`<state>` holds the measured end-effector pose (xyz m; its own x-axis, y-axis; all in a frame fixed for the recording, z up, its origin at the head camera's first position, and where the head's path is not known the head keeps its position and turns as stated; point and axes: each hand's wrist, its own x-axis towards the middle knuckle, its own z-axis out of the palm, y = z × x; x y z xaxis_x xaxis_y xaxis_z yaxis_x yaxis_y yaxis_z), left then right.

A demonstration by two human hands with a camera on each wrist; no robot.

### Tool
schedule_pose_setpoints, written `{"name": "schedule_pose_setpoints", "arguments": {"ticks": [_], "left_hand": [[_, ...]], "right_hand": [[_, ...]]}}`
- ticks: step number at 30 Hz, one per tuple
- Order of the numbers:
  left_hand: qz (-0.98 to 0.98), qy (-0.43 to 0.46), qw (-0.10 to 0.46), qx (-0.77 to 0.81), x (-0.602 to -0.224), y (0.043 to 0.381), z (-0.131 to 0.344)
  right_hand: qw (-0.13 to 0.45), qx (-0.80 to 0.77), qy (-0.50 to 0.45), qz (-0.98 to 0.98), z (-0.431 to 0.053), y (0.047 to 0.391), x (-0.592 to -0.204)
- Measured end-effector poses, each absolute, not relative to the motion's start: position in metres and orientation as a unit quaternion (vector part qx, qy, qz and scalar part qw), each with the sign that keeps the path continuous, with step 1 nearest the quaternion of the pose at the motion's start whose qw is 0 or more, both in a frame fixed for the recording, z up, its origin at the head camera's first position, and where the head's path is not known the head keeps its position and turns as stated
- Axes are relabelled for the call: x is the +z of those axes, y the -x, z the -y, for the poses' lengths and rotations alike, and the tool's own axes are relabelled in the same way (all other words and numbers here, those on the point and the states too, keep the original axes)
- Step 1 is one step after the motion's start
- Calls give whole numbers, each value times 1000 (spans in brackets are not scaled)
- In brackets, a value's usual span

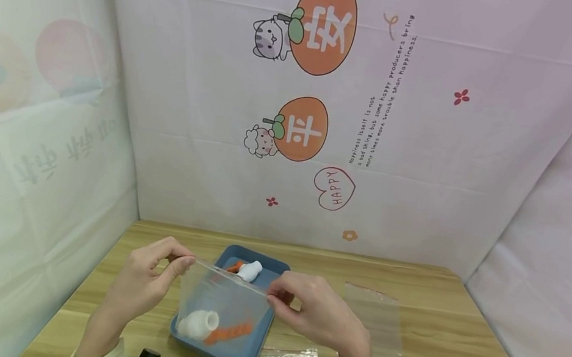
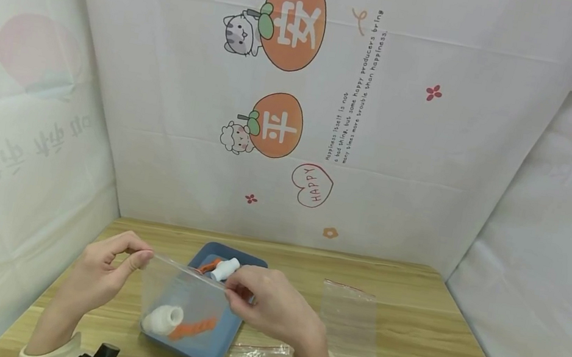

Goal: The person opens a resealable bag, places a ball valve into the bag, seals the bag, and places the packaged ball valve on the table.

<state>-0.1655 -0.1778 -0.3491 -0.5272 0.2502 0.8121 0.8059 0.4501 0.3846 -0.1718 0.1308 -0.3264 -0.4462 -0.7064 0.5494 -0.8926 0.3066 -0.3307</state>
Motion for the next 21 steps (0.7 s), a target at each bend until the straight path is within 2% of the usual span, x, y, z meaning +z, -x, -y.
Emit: {"name": "schedule_pose_setpoints", "arguments": {"ticks": [14,21], "left_hand": [[777,344,351,-392,-347,164,174],[790,343,320,-395,-348,162,164]], "right_hand": [[154,325,-512,780,-139,175,-324],[165,324,-511,779,-151,176,-321]]}}
